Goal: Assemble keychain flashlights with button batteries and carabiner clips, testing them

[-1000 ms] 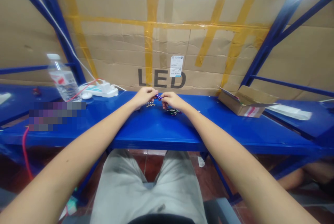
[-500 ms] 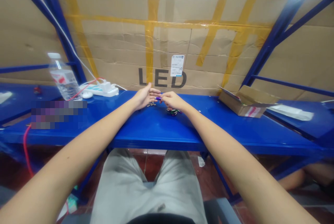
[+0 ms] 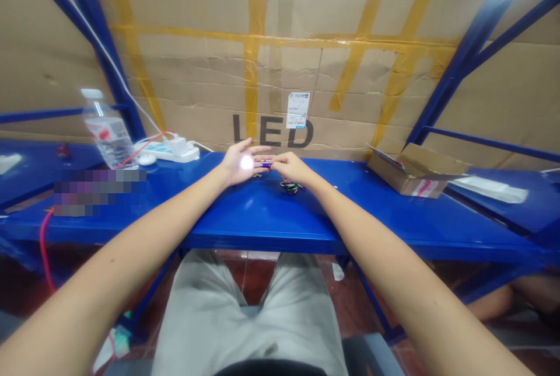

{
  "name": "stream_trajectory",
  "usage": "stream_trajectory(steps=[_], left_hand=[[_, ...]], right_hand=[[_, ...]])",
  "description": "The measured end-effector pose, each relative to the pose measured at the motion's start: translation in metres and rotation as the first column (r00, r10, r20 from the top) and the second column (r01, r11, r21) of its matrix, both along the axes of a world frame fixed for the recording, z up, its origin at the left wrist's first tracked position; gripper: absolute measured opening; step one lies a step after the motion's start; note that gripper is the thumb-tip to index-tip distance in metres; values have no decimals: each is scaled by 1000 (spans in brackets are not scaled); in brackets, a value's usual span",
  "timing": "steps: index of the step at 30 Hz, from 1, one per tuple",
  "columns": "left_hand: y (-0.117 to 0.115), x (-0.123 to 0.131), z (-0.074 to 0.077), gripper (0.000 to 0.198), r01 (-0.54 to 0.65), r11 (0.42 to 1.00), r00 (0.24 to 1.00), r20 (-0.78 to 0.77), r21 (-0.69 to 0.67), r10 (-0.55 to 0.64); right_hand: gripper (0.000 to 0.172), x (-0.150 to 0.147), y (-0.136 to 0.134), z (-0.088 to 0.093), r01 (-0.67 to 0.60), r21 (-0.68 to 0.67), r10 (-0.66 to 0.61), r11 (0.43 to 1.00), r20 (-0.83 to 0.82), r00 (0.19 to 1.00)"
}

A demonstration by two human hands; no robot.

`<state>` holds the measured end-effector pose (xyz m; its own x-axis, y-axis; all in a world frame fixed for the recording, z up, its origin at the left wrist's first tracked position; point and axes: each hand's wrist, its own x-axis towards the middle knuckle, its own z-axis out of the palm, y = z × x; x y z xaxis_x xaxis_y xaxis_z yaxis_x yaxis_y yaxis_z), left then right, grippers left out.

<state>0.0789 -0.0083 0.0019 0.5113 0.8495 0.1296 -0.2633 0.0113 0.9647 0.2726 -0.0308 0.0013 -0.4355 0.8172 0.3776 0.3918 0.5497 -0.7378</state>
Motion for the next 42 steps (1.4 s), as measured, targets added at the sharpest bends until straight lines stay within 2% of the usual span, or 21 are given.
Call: stream_trajectory(steps=[7, 13, 28, 36, 42], left_hand=[[-2, 1, 1, 67, -21, 999, 1000, 15, -28, 21], [-1, 1, 1, 70, -20, 999, 999, -29, 31, 21], [0, 1, 1, 74, -5, 1000, 1000, -22, 27, 5], [0, 0, 0, 76, -24, 997, 998, -58, 76, 29], [-3, 1, 3, 73, -20, 1000, 999, -27, 20, 20]], right_hand=[[22, 2, 3, -1, 24, 21, -25, 999, 35, 999], [23, 3, 4, -3, 0, 41, -2, 999, 49, 999], [23, 3, 5, -3, -25, 53, 22, 998, 56, 998], [23, 3, 1, 1, -30, 55, 29, 998, 28, 999], [27, 3, 2, 0, -17, 42, 14, 999, 85, 996]])
